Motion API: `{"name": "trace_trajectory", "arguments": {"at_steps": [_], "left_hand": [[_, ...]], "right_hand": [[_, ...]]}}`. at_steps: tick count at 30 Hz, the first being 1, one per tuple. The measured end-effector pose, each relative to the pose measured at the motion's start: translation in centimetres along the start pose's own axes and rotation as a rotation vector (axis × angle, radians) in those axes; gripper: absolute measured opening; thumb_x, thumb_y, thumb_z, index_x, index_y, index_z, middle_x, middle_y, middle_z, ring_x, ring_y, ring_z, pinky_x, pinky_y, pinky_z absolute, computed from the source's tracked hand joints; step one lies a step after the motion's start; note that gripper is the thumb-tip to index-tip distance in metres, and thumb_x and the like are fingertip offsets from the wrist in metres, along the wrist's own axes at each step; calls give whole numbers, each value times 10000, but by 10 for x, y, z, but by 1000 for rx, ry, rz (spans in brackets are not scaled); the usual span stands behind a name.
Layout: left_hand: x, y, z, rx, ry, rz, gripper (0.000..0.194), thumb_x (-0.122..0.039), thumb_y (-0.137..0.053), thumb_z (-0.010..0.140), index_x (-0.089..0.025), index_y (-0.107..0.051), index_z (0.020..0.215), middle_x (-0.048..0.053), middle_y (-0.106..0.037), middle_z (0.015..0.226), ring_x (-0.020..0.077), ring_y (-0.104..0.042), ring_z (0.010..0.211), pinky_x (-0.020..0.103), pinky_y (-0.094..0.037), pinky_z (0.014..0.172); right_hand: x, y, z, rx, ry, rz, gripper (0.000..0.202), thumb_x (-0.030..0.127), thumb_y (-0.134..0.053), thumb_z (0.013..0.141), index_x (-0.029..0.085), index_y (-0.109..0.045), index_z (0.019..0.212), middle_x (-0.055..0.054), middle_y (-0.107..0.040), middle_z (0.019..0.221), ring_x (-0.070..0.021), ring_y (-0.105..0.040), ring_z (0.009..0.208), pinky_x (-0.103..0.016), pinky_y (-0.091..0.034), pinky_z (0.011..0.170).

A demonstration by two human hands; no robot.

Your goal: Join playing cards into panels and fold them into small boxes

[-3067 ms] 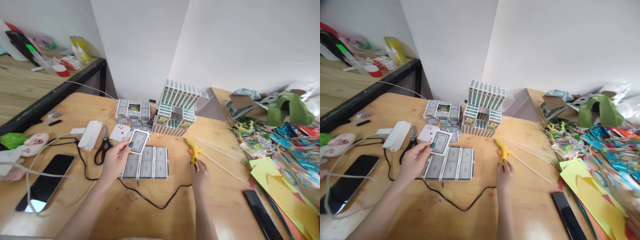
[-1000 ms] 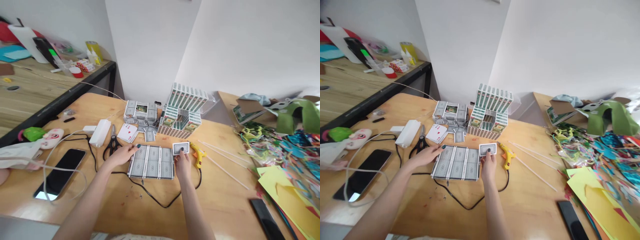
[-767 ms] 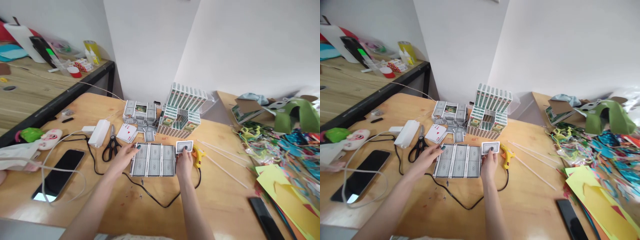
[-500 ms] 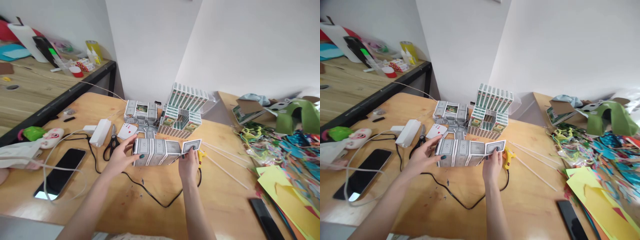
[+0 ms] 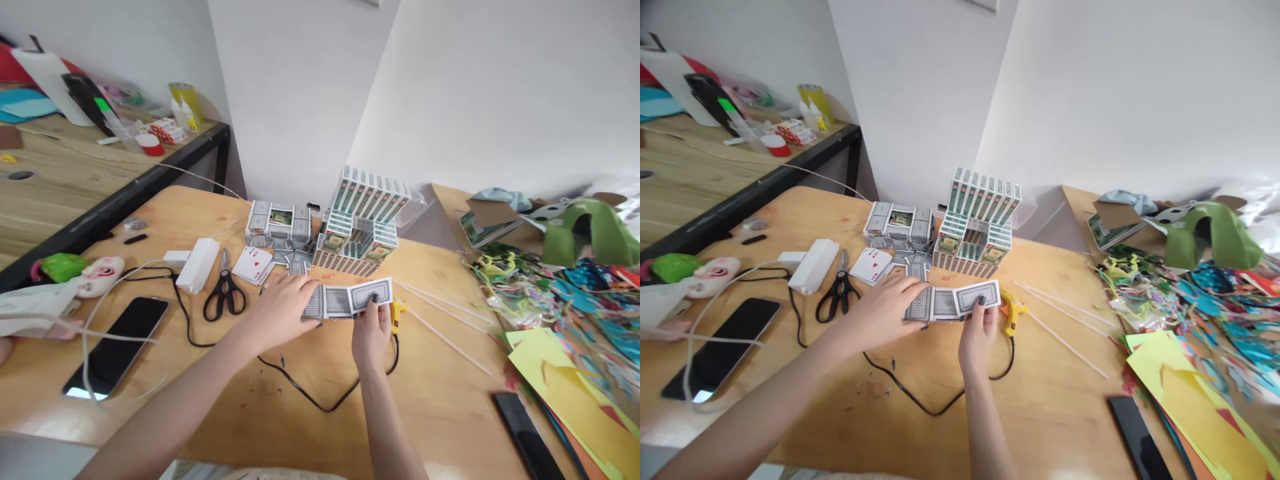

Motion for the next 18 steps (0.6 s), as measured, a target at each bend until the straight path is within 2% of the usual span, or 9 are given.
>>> {"name": "trace_trajectory", "arguments": {"at_steps": [2,5,8,13,18], "left_hand": [[0,0,6,21,22,-15,463,-337,-660,759,-168,-559,1179,93,-622,1130,285,-588,1031,416,-465,878],[4,1,6,45,16,-43,461,-333,-675,731,-192,-564,1156,67,-623,1114,269,-605,998,384,-476,815],[4,1,1,54,-36,-52,453,-310,-683,703,-215,-572,1132,41,-629,1097,255,-604,986,379,-469,827],[4,-2,-7,16,-66,-65,461,-292,-667,703,-225,-570,1148,37,-628,1128,256,-593,1029,385,-457,870],[4,-3,-11,-19,-91,-60,430,-285,-662,708,-221,-577,1124,48,-623,1149,259,-597,1038,385,-463,881]], "right_hand": [[4,1,5,30,2,-1,270,467,-582,827,227,-555,948,-28,-632,893,-153,-586,755,-272,-481,663],[17,1,18,143,11,-33,278,428,-685,758,206,-583,890,-13,-644,812,-133,-569,658,-266,-485,622],[33,-2,31,237,26,-83,296,393,-745,703,196,-605,874,-34,-693,818,-148,-612,661,-280,-512,624],[44,-8,37,430,-88,-126,335,382,-777,666,190,-639,902,-52,-743,844,-204,-698,772,-375,-561,787],[50,-9,41,507,-100,-172,358,386,-758,693,174,-641,956,-47,-748,823,-201,-709,730,-371,-585,730]]}}
Point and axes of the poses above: each hand's wrist, its own z-axis towards the middle knuckle, its own y-axis out of the back of the hand, x = y × z, the point moved 3 cm from there along z, towards the middle knuckle
